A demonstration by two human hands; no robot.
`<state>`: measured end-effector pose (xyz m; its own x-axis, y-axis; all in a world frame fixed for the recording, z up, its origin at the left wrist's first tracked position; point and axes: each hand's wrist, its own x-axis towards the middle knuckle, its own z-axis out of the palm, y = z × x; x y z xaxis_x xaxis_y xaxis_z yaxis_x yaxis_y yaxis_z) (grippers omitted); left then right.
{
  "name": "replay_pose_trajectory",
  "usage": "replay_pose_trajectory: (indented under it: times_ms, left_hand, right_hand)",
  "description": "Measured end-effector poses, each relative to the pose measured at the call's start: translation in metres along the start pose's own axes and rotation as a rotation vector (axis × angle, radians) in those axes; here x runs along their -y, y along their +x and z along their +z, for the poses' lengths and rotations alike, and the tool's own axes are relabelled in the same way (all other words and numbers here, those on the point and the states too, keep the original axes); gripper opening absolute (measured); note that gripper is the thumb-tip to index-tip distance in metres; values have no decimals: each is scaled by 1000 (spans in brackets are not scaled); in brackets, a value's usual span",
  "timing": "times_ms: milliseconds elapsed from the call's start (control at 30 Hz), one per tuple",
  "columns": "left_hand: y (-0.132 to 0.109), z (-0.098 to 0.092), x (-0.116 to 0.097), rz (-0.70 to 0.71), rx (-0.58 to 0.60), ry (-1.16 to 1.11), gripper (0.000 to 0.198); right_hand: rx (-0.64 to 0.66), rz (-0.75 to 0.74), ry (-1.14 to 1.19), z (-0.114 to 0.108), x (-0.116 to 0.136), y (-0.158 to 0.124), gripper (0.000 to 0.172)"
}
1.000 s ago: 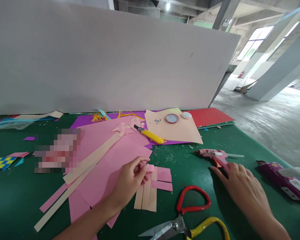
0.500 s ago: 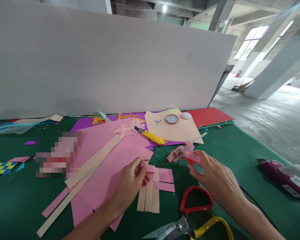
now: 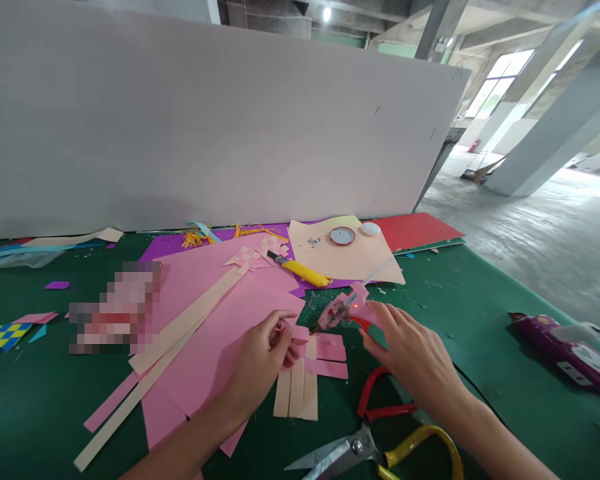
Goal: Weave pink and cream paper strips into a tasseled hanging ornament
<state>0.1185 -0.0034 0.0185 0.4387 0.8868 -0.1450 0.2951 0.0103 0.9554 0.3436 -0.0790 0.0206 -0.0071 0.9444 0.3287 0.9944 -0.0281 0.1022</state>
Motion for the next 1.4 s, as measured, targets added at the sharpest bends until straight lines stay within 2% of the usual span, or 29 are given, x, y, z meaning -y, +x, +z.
replay_pose_trajectory:
  times_ms: [367, 533, 833, 1100, 1233, 1333, 1400]
  left_hand:
    - [2, 2, 7, 9, -16, 16, 34]
    - [3, 2, 8, 20, -20, 24, 31]
    - [3, 2, 10, 5, -13, 4, 32]
    - [2, 1, 7, 21, -10, 20, 34]
    - [2, 1, 7, 7, -9, 20, 35]
    - [2, 1, 8, -7, -12, 17, 36]
    - [2, 2, 8, -4, -15, 13, 37]
  right_hand:
    - [-12, -58, 14, -9, 0, -4, 22]
    - [2, -21, -18, -10, 0, -3, 20]
    - [35, -9, 31, -9, 3, -1, 26]
    - [81, 76, 33, -5, -1, -6, 27]
    - [45, 122, 5, -6, 0, -6, 28]
    - [1, 248, 42, -11, -6, -5, 34]
    - [18, 349, 111, -14, -15, -5, 39]
